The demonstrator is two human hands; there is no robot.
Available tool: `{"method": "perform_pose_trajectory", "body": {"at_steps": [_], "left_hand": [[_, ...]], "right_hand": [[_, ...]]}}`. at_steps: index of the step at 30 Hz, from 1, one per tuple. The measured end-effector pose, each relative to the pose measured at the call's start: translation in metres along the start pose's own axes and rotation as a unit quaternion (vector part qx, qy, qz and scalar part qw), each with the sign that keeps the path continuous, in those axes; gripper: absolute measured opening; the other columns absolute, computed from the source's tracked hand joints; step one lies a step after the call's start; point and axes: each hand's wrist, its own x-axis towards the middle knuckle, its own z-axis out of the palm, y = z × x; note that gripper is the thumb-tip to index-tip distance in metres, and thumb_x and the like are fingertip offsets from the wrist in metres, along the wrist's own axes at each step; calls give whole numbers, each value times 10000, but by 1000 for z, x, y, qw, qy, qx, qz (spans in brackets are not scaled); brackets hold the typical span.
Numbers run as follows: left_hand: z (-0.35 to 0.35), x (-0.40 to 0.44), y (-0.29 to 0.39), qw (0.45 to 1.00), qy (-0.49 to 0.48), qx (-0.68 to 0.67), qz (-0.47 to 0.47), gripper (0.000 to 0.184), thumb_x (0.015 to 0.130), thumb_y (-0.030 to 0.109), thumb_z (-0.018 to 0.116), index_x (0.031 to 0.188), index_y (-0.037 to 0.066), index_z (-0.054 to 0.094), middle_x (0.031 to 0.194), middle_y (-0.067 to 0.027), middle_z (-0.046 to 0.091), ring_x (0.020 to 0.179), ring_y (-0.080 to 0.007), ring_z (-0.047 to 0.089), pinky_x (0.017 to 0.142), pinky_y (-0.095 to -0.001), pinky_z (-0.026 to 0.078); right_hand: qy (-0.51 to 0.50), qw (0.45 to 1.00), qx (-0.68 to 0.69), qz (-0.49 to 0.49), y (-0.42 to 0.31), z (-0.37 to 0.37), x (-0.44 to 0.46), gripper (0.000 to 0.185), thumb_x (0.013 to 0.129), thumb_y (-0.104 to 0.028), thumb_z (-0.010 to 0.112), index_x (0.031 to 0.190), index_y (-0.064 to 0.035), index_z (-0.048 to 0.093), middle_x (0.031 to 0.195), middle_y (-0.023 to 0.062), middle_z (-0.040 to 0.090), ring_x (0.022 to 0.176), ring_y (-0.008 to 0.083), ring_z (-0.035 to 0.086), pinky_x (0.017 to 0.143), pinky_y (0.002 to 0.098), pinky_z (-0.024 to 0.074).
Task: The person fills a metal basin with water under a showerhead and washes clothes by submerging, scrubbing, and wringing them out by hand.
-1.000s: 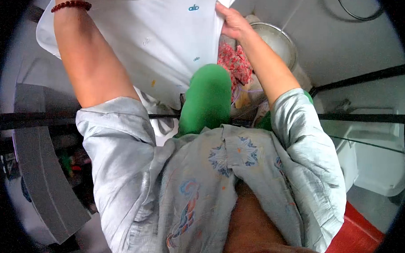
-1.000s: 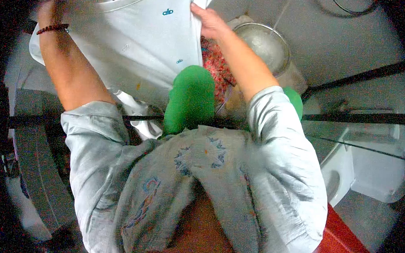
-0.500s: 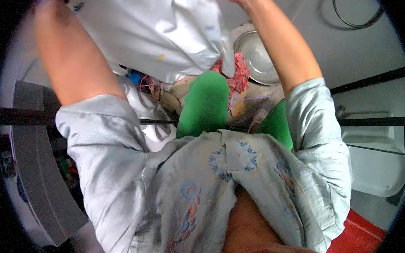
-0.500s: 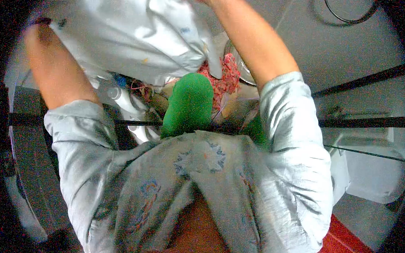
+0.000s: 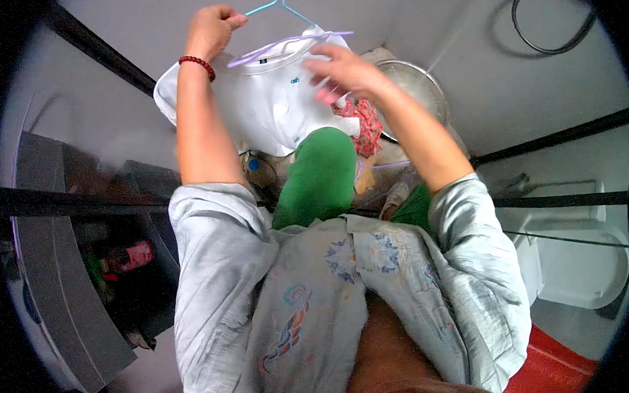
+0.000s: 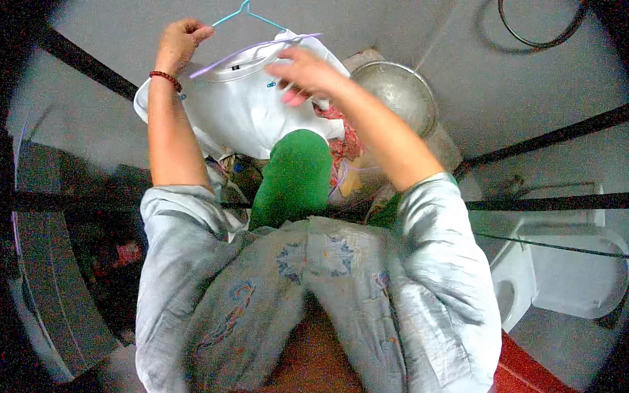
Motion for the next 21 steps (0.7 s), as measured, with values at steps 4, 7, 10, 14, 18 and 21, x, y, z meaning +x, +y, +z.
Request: {"method": "perform_pose_trajectory", "body": {"at_steps": [4, 7, 10, 14, 18, 21], "left_hand": [[26, 1, -19, 999, 5, -53, 1, 199, 723, 178, 647, 747, -15, 606, 569, -52, 519, 524, -137, 433, 498, -287, 367], [14, -29, -4, 999, 10, -30, 35, 203, 723, 165, 643, 717, -31, 587, 548, -47, 493, 511, -131, 421, 487, -289, 359], [8, -53, 2, 998, 14, -53, 13, 212, 719, 169, 643, 708, -34, 584, 543, -53, 493, 508, -126, 417, 487, -290, 357], [10, -65, 6, 997, 55, -62, 7, 206, 715, 174, 643, 713, -26, 592, 537, -68, 500, 505, -123, 414, 483, -281, 353], [15, -67, -3, 993, 90, -76, 11, 197, 716, 170, 636, 718, -23, 597, 529, -70, 504, 496, -127, 424, 474, -278, 353], [16, -72, -3, 992, 87, -81, -29, 193, 717, 166, 629, 718, -24, 597, 521, -76, 500, 491, -130, 428, 471, -282, 355]], "right_hand": [[92, 975, -91, -183, 23, 50, 20, 897, 703, -299, 669, 1346, -62, 89, 926, 182, 548, 652, 146, 570, 498, 239, 474], [194, 937, -110, -269, 41, 43, 41, 788, 686, -290, 668, 1304, -37, 251, 1000, 178, 534, 682, 175, 568, 555, 273, 476], [279, 890, -224, -284, 43, 28, 35, 604, 673, -258, 647, 1185, -22, 430, 1065, 165, 514, 702, 235, 568, 617, 329, 474], [448, 626, -532, -353, 39, 15, 13, 365, 680, -205, 596, 1002, -40, 553, 911, 138, 563, 731, 264, 539, 654, 355, 442], [410, 860, -104, -286, 72, -12, 27, 334, 644, -187, 666, 929, -52, 555, 887, 119, 533, 727, 238, 549, 546, 361, 437], [400, 886, 21, -234, 66, -29, 23, 611, 681, -211, 685, 1167, -19, 369, 947, 109, 494, 751, 204, 548, 517, 314, 472]]}}
